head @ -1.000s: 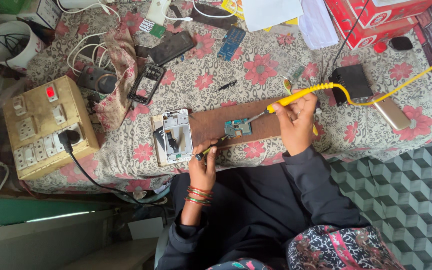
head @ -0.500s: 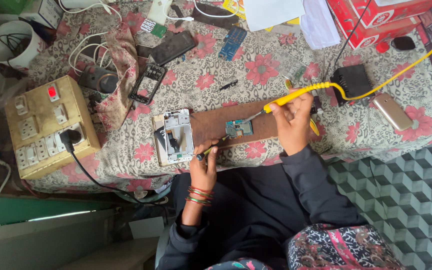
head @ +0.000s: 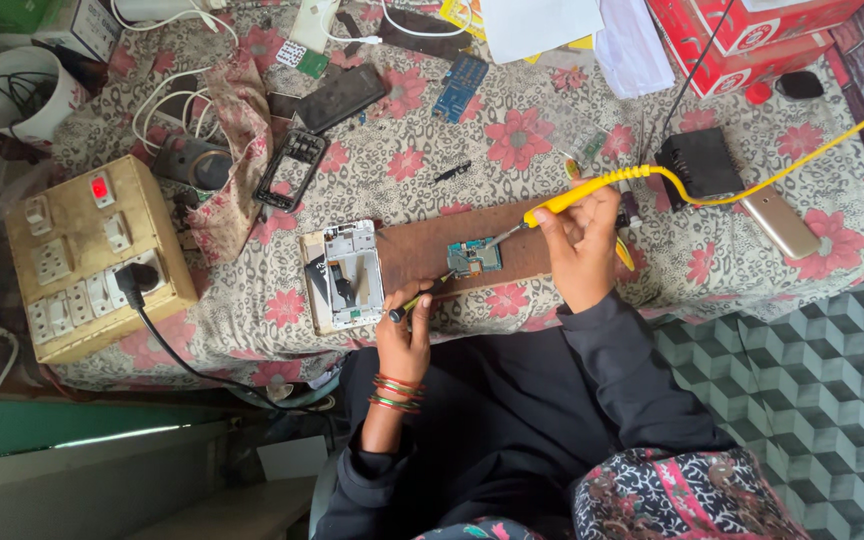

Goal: The person brushes the inside of a disassembled phone housing with a toothbrush, then places a circuit board on the bench and solders it with a soldering iron while holding the board with the other hand.

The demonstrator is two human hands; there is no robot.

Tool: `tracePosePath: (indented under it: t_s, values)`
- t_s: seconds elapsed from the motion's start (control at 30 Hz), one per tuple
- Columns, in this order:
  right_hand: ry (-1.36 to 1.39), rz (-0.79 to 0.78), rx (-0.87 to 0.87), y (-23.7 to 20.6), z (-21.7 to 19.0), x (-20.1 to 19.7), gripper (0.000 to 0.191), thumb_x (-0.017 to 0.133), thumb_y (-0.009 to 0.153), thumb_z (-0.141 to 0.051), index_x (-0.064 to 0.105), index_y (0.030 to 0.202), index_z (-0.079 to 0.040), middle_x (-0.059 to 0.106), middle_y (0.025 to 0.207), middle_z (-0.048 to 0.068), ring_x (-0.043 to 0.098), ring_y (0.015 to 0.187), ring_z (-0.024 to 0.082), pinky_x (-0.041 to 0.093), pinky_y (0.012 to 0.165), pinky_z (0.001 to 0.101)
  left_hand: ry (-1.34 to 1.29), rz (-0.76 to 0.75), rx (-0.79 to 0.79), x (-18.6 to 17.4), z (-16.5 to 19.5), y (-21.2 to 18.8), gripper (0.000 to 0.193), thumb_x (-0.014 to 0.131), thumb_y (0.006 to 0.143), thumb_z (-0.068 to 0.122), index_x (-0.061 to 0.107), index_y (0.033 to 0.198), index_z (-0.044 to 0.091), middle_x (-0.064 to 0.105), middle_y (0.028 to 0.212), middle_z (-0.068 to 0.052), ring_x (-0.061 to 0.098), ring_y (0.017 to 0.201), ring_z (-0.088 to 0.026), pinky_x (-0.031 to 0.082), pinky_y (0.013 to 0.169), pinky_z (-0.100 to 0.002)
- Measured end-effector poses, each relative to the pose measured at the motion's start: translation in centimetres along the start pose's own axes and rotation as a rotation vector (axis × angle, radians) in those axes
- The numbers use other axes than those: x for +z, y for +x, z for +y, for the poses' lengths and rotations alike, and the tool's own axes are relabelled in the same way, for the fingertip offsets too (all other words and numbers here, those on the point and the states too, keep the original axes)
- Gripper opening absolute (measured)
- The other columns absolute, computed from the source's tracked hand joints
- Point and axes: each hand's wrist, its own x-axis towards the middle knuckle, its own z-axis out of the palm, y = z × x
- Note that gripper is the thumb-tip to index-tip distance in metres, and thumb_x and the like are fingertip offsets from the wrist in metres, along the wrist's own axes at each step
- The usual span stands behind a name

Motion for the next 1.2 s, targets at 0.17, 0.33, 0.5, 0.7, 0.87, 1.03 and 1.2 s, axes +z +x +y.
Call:
tracePosePath:
  t_s: [0.17,0.33,0.5,0.7,0.87,1.03,1.2]
  values:
    - [0.004,0.016,0.051,-0.2,-0.1,0.0,0.050,0.067,0.102,0.006,0.035,0.139,-0.005,0.058,0.124,0.013,0.064,0.108,0.015,0.055,0.093,0.0282,-0.010,0.004,0.001,0.0,0.1,0.0,0.014,0.060,0.104,0.011,0.067,0.114,0.004,0.074,0.107,-0.010,0.068,0.092,-0.030,0.053,0.081,-0.037]
    - [-0.004,0.012,0.064,-0.2,0.2,0.3,0.050,0.067,0.102,0.005,0.035,0.139,-0.005,0.060,0.124,0.012,0.064,0.107,0.015,0.055,0.093,0.0277,-0.003,0.007,0.006,-0.1,0.3,0.1,0.014,0.060,0.104,0.012,0.067,0.114,0.005,0.074,0.106,-0.010,0.068,0.091,-0.029,0.053,0.080,-0.037]
    - [-0.011,0.019,0.059,0.0,0.3,-0.5,0.051,0.067,0.102,0.005,0.035,0.140,-0.005,0.059,0.124,0.012,0.063,0.107,0.015,0.054,0.091,0.0275,0.003,-0.003,-0.022,-0.1,0.2,0.1,0.015,0.060,0.104,0.012,0.068,0.114,0.005,0.074,0.104,-0.010,0.067,0.089,-0.029,0.053,0.079,-0.037]
    - [-0.019,0.044,0.084,0.1,0.5,-1.5,0.052,0.067,0.102,0.004,0.034,0.141,-0.006,0.061,0.121,0.012,0.065,0.102,0.014,0.058,0.085,0.0267,-0.004,-0.004,-0.006,-0.1,0.0,0.0,0.015,0.060,0.103,0.011,0.067,0.115,0.005,0.074,0.106,-0.010,0.068,0.090,-0.029,0.053,0.080,-0.037]
    - [0.004,0.046,0.062,0.3,0.8,-1.0,0.051,0.066,0.103,0.005,0.033,0.141,-0.005,0.060,0.125,0.012,0.065,0.105,0.014,0.057,0.086,0.0263,-0.012,-0.008,-0.022,-0.1,-0.1,-0.1,0.015,0.060,0.103,0.010,0.067,0.115,0.005,0.074,0.106,-0.010,0.068,0.090,-0.029,0.053,0.080,-0.037]
    - [0.000,0.048,0.051,0.5,0.5,-0.7,0.051,0.066,0.103,0.006,0.034,0.141,-0.005,0.060,0.125,0.012,0.064,0.107,0.015,0.055,0.089,0.0261,-0.010,0.006,0.008,-0.1,-0.1,-0.1,0.015,0.060,0.103,0.010,0.067,0.115,0.005,0.074,0.108,-0.011,0.068,0.095,-0.029,0.053,0.082,-0.037]
    - [-0.001,0.022,0.073,0.0,-0.1,-0.8,0.052,0.066,0.102,0.006,0.034,0.141,-0.006,0.058,0.126,0.012,0.062,0.110,0.014,0.054,0.094,0.0270,-0.021,0.005,-0.020,0.0,-0.1,-0.1,0.015,0.060,0.103,0.011,0.067,0.115,0.005,0.074,0.107,-0.010,0.069,0.094,-0.029,0.054,0.082,-0.036]
